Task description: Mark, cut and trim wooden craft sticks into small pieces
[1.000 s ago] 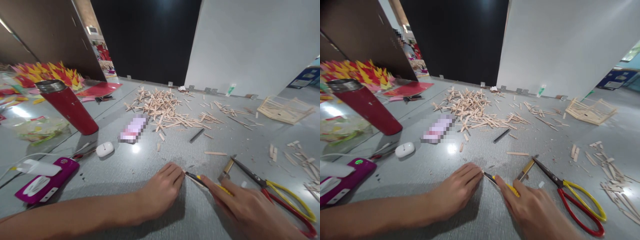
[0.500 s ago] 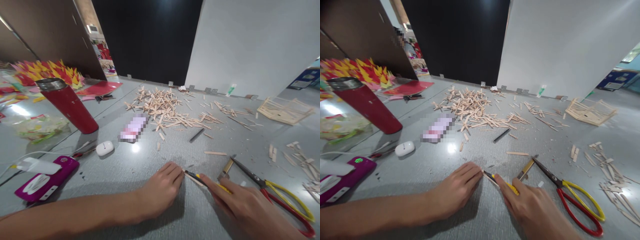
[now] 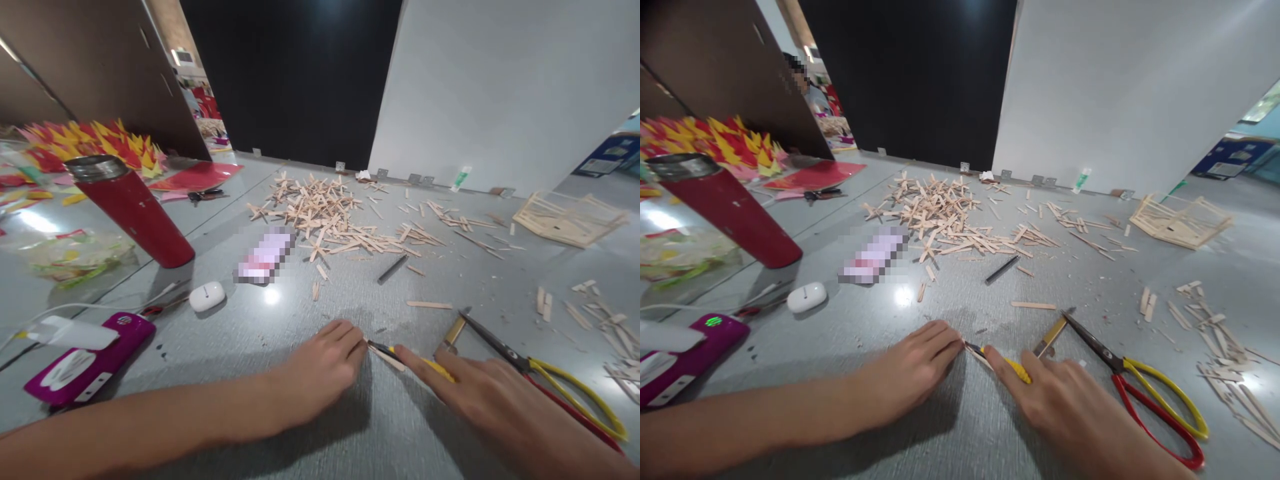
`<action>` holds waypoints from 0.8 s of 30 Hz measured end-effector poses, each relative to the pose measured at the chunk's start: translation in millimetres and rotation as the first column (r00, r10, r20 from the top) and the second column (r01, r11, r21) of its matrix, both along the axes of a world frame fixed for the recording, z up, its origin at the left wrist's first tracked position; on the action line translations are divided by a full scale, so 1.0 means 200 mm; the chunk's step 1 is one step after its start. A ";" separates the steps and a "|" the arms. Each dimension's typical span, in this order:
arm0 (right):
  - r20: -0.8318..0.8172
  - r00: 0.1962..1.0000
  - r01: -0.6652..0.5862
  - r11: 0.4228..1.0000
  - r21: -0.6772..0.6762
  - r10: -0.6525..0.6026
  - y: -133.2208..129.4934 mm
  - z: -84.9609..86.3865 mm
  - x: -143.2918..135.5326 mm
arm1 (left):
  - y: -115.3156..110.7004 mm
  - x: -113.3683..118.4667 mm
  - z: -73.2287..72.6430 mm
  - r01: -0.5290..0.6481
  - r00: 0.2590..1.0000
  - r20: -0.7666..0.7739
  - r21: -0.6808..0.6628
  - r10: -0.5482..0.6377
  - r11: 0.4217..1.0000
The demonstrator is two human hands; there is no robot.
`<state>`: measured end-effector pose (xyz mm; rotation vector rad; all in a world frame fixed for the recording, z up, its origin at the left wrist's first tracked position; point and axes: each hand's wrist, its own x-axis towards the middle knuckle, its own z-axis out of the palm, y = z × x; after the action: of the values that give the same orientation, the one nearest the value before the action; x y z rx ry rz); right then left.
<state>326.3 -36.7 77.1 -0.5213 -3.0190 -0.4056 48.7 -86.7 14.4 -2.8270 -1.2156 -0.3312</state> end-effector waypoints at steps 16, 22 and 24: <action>-0.059 0.998 -0.027 0.992 0.125 0.035 -0.05 -0.03 0.04 | -0.01 0.06 0.04 -0.031 0.975 -0.220 -0.026 0.025 0.999; -0.067 0.997 -0.026 0.988 0.150 0.037 -0.06 -0.07 0.06 | -0.01 0.05 0.03 -0.039 0.980 -0.197 -0.024 0.034 0.999; -0.063 0.997 -0.027 0.990 0.138 0.036 -0.07 -0.08 0.06 | -0.01 0.04 0.05 -0.044 0.984 -0.176 -0.065 0.032 0.997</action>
<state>338.4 -50.6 60.4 -0.4665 -2.9057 -0.5778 57.4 -89.2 23.8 -2.8141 -1.2647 -0.0388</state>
